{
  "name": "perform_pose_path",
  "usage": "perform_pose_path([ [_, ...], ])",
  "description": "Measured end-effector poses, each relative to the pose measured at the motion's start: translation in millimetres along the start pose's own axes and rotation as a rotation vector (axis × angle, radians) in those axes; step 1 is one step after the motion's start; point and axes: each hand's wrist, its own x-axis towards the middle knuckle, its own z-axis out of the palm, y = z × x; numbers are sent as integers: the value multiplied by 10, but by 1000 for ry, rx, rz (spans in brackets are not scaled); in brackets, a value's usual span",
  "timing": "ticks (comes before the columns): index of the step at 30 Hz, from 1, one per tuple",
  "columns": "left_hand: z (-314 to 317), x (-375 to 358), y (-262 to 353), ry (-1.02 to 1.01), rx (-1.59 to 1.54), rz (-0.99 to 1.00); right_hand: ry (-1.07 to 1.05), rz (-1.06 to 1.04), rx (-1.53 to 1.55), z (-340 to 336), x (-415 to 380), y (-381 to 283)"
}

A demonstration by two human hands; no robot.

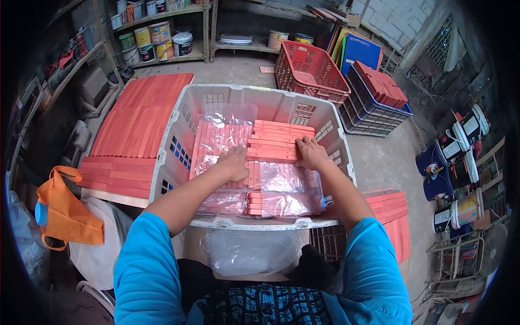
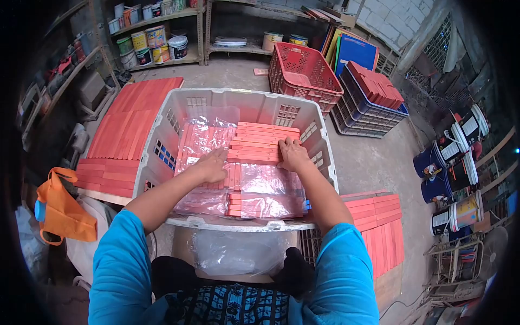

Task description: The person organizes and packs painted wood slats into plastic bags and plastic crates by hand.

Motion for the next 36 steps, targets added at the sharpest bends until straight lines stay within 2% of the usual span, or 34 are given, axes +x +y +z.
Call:
perform_pose_path([
  [2,62,75,28,16,-55,-56,40,-1,25,70,-12,13],
  [5,38,157,71,-7,98,-101,63,7,55,104,-46,-7],
  [7,95,339,1,12,30,-103,107,6,72,162,-34,4],
  [11,325,573,-158,74,-161,-4,-3,30,70,122,25,-14],
  [16,230,317,-113,158,-41,-41,-67,-34,97,-122,-5,-332],
  [20,329,129,-432,110,31,-19,-68,-205,100,-145,-20,-521],
  [22,252,39,-623,87,104,46,-65,-416,180,-341,-114,-680],
  [24,162,-12,-712,18,137,1,6,-612,280,-331,-144,-832],
  [25,136,-58,-735,-18,151,-20,-13,-640,270,-312,-148,-924],
  [26,123,-130,-751,33,218,-3,-32,-666,261,-308,-161,-1028],
  [29,-173,-299,-608,14,320,-199,-89,-735,229,-350,-143,-1280],
  [30,-236,-381,-636,195,249,-151,-121,-738,223,-343,-115,-1347],
  [33,-449,-484,-791,-43,108,-163,-140,-757,222,-296,-62,-1550],
  [34,-520,-508,-895,-16,337,170,-133,-751,225,-300,-66,-1636],
  [36,-677,-633,-886,232,-144,-41,-80,-762,194,-254,-70,-1818],
])
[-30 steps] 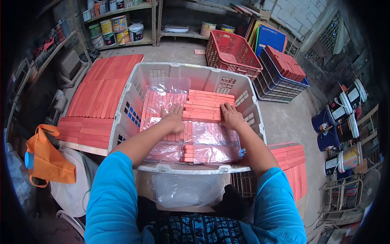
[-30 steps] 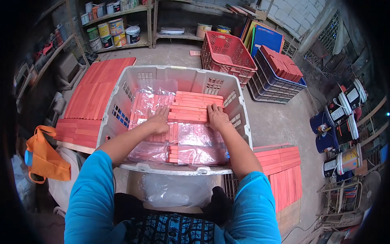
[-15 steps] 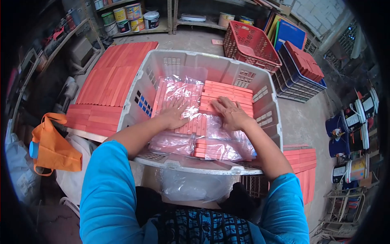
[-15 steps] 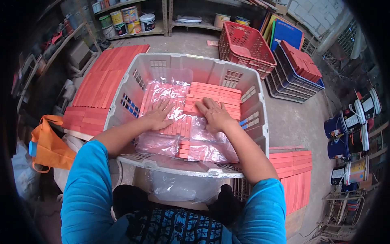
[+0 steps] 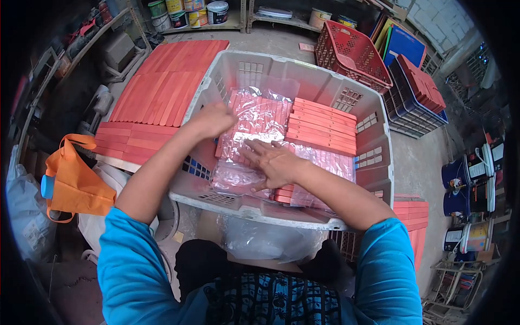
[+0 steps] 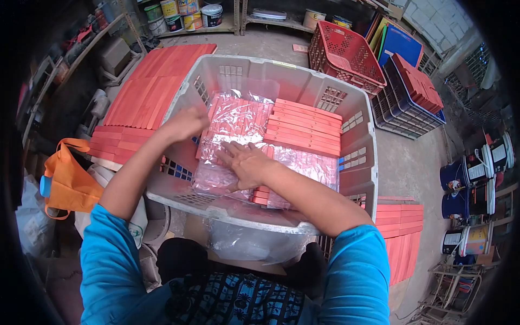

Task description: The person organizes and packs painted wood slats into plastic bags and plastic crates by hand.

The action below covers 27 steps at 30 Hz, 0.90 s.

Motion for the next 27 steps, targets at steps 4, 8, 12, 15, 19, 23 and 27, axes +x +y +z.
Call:
perform_pose_path([
  [4,100,37,-71,261,-205,-109,16,25,-94,409,319,-69],
  [8,320,65,-49,258,-95,14,133,81,77,499,391,-48],
  [12,436,142,-119,212,32,103,241,67,228,489,455,4],
  [15,496,199,-138,130,104,126,162,104,215,390,505,-16],
  [19,550,181,-41,-65,216,95,138,128,60,438,574,-35],
  [23,640,169,25,-264,376,-22,185,-28,-12,485,464,33],
  [27,703,166,-11,-355,479,-76,234,123,135,-55,325,200],
])
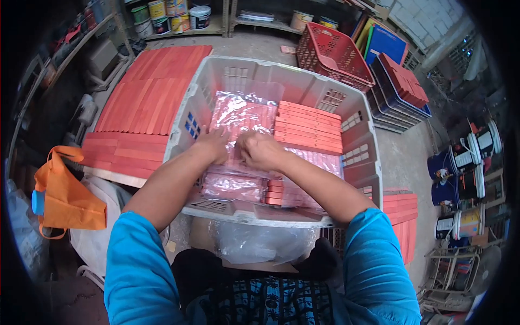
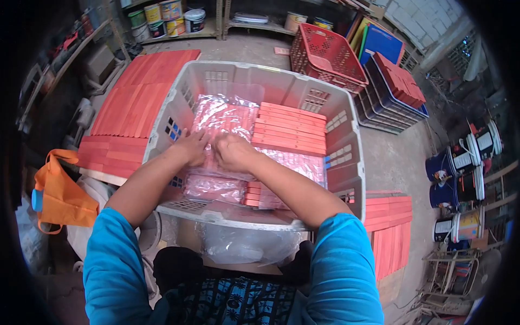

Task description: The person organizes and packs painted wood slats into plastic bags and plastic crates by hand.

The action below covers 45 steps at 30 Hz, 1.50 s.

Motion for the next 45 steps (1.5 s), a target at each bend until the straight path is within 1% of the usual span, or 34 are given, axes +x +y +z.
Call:
perform_pose_path([
  [2,87,59,-7,-9,7,-19,324,-105,-265,-36,-22,239],
  [5,100,64,5,-44,92,-29,362,-75,-621,246,-92,902],
  [8,90,57,11,-63,87,-39,112,166,-438,189,-235,933],
  [9,80,55,13,-66,80,-43,49,178,-492,192,-213,936],
  [12,52,24,21,-74,63,-47,-3,204,-516,192,-170,932],
  [15,60,6,9,-56,46,-56,106,190,-472,245,-191,956],
  [17,92,81,-1,-45,93,-24,54,199,-414,-6,-306,769],
  [18,17,43,34,-33,50,-33,65,220,-417,-109,-365,718],
  [19,-52,-7,57,-29,11,-27,228,172,-336,-208,-503,663],
  [20,12,44,31,27,-51,-17,304,150,-256,-428,-667,496],
  [23,-13,32,49,76,4,53,654,60,-182,-899,-1423,83],
  [24,20,60,31,97,13,67,767,19,-165,-955,-1690,-20],
  [26,43,88,33,139,17,96,959,172,-254,-924,-2376,-119],
  [28,18,68,27,180,9,120,1135,382,-292,-634,-3067,-19],
  [29,23,64,5,235,2,158,1097,628,-260,-480,-3443,-75],
  [30,25,67,-20,292,-4,195,1111,782,-312,-215,-3845,25],
  [31,-18,66,-37,354,-9,231,1112,913,-328,8,-4231,45],
  [32,-100,27,-59,479,4,261,1111,1043,-343,191,-4597,52],
  [34,-331,-104,-30,718,18,327,1114,1214,-392,421,-5267,94],
  [35,-560,-244,136,835,-213,342,1091,1307,-420,477,-5579,153],
  [37,-1013,-699,751,1033,-689,366,1052,1491,-441,498,-6074,268],
  [40,-1221,-1192,1892,813,-1226,845,999,1712,-449,383,-6621,636],
  [42,-1024,-1360,2854,291,-1415,919,980,1814,-494,374,-6880,969],
  [43,-826,-1306,3311,-59,-1513,886,942,1854,-442,358,-6988,1116],
  [44,-628,-1252,3769,-388,-1571,786,951,1871,-424,346,-7050,1250],
  [45,-302,-1088,4183,-651,-1653,727,958,1888,-408,328,-7114,1377],
])
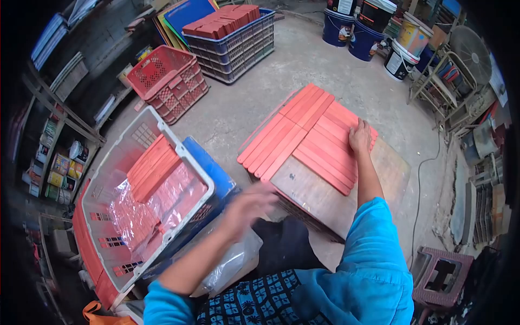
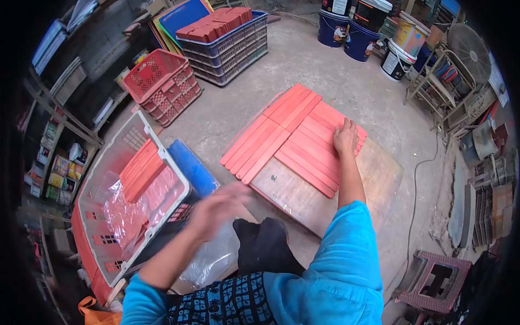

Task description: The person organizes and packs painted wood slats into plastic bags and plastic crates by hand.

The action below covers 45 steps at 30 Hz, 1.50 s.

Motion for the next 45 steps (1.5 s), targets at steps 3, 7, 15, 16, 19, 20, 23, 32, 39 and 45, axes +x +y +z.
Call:
perform_pose_path([
  [3,459,901,-661,59,-208,-527,-57,68,12,201,298,37],
  [7,797,1610,-1118,228,-234,-591,-192,81,-20,384,491,42],
  [15,1130,1747,-1309,313,-303,-539,-177,25,-58,351,444,86],
  [16,1248,1700,-1311,321,-316,-577,-186,10,-64,321,419,109],
  [19,1518,1537,-1406,245,-364,-638,-219,-8,-70,171,277,167],
  [20,1565,1492,-1423,242,-334,-675,-221,-32,-59,124,230,195],
  [23,1533,1353,-1390,144,-227,-751,-114,-94,-21,-24,52,319],
  [32,472,1472,-1775,663,489,3,-64,319,260,-1245,-1895,1017],
  [39,593,1321,-1485,310,419,-65,-114,244,366,-1322,-2356,857],
  [45,264,1262,-1660,265,583,-32,-167,248,622,-1435,-2638,939],
])
